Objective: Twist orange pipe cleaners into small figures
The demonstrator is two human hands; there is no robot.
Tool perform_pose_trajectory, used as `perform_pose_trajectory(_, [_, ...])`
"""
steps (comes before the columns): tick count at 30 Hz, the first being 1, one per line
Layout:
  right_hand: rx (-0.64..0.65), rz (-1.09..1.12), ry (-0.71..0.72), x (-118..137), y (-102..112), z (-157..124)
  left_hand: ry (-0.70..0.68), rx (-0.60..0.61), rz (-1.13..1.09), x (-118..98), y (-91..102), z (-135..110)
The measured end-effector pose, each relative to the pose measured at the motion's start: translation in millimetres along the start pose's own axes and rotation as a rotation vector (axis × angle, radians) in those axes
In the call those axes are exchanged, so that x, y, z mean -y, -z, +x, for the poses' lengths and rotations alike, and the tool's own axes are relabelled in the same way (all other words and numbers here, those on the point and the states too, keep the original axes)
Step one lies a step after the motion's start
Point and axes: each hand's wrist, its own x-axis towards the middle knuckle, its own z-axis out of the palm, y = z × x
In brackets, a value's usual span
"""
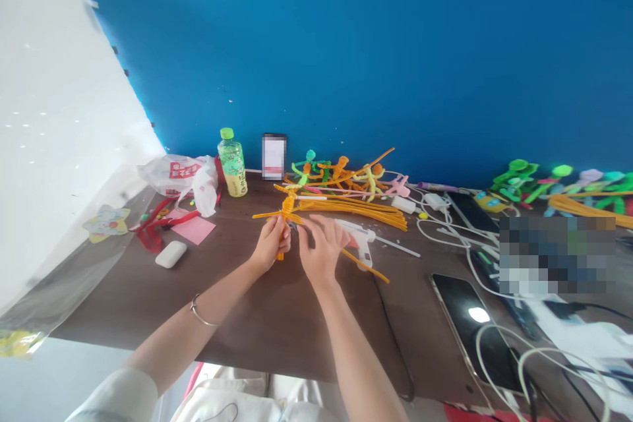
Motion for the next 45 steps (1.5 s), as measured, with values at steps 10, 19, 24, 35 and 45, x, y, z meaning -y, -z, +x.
perform_pose_trajectory(10, [-0.002,0.076,0.044,-2.5,-4.3,-3.7,0.011,-0.013,-0.023,0.6,3.2,2.4])
perform_pose_trajectory(19, [0.002,0.199,0.058,2.9,-5.9,-3.3,0.035,-0.05,-0.044,-2.7,3.2,0.9])
perform_pose_trajectory(24, [-0.009,0.21,0.069,3.6,-5.3,-2.7,0.043,-0.004,-0.09,-2.5,3.1,1.0])
perform_pose_trajectory(35, [-0.002,0.242,0.07,5.2,-5.4,-3.2,0.079,-0.005,-0.142,-7.7,2.3,0.1])
perform_pose_trajectory(45, [0.012,0.202,0.038,5.1,-5.8,-3.2,0.113,0.0,-0.178,-10.1,3.9,0.7])
